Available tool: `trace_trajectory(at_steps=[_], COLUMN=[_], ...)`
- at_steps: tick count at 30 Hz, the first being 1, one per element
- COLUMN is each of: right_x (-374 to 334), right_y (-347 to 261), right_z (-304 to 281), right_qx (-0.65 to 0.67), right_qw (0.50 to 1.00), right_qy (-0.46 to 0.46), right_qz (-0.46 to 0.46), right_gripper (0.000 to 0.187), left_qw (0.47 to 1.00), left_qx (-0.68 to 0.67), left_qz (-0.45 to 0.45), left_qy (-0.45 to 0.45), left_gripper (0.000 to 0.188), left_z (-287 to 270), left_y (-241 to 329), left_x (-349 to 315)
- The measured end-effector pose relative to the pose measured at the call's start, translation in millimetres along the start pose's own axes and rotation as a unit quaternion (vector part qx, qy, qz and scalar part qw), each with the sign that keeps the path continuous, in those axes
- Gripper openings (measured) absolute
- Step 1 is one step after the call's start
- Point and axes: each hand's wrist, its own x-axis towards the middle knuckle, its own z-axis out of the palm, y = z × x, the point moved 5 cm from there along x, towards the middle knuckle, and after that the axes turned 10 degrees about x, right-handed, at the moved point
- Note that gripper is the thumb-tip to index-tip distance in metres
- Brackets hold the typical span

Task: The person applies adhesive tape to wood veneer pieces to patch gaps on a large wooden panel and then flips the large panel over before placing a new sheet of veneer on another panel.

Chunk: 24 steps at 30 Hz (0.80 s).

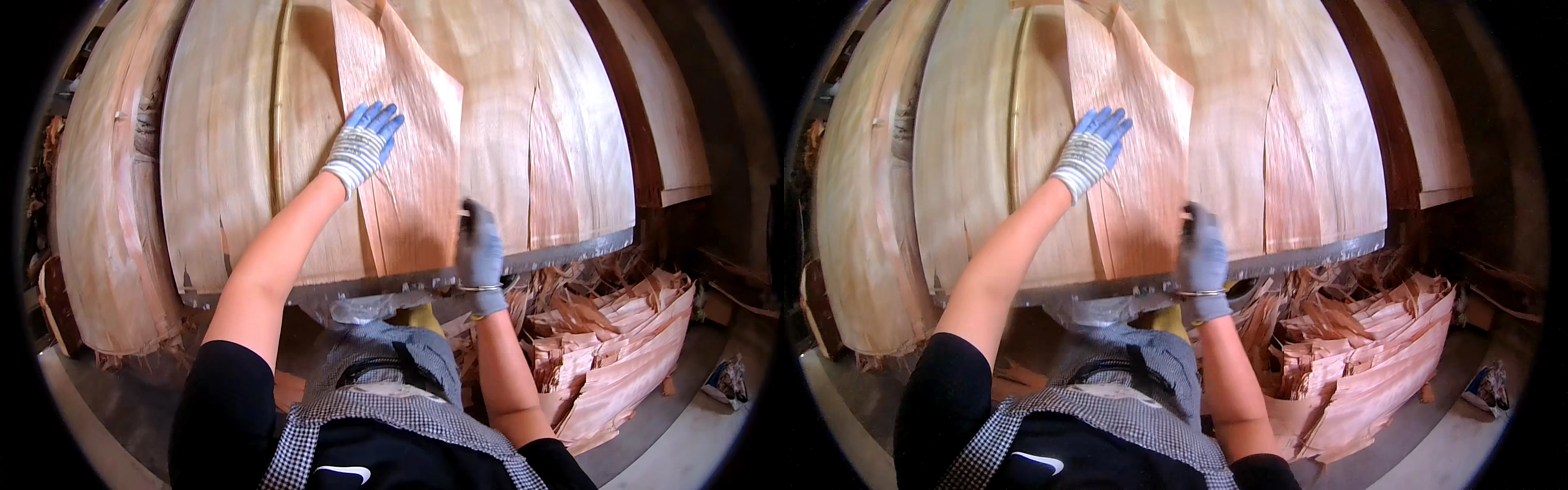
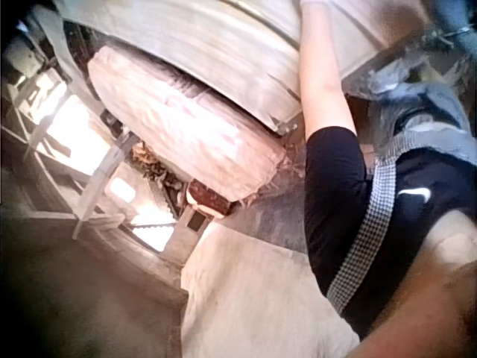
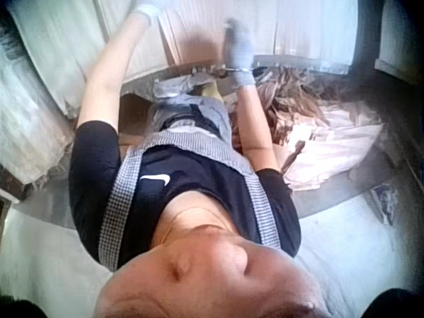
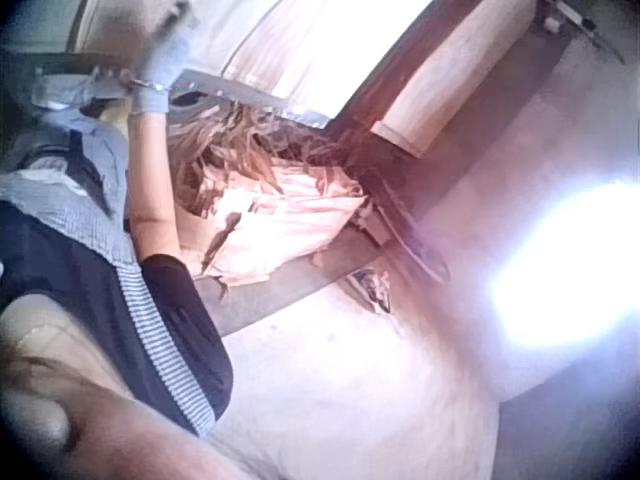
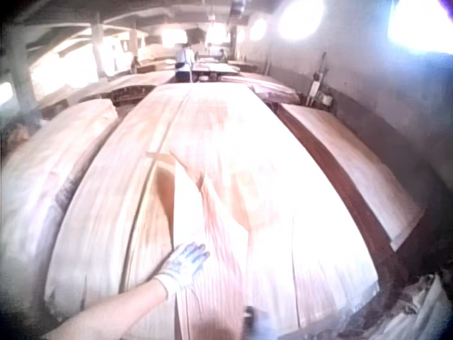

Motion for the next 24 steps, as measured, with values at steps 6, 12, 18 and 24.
trace_trajectory(at_steps=[6,12,18,24], right_x=[8.0,-3.1,137.5,268.3], right_y=[5.6,11.1,-20.2,-16.3], right_z=[93.7,87.7,148.3,247.1], right_qx=[-0.033,-0.066,-0.099,-0.187], right_qw=[0.97,0.963,0.967,0.955], right_qy=[-0.148,-0.15,-0.19,-0.154], right_qz=[0.19,0.214,0.137,0.171], right_gripper=[0.021,0.021,0.023,0.036], left_qw=[0.991,0.985,0.99,0.991], left_qx=[-0.108,-0.114,-0.071,-0.062], left_qz=[0.046,-0.117,-0.101,-0.094], left_qy=[-0.065,0.049,0.067,0.066], left_gripper=[0.046,0.038,0.046,0.047], left_z=[15.2,59.3,79.0,71.3], left_y=[-34.5,-159.2,-168.0,-164.8], left_x=[35.8,133.4,135.5,135.8])
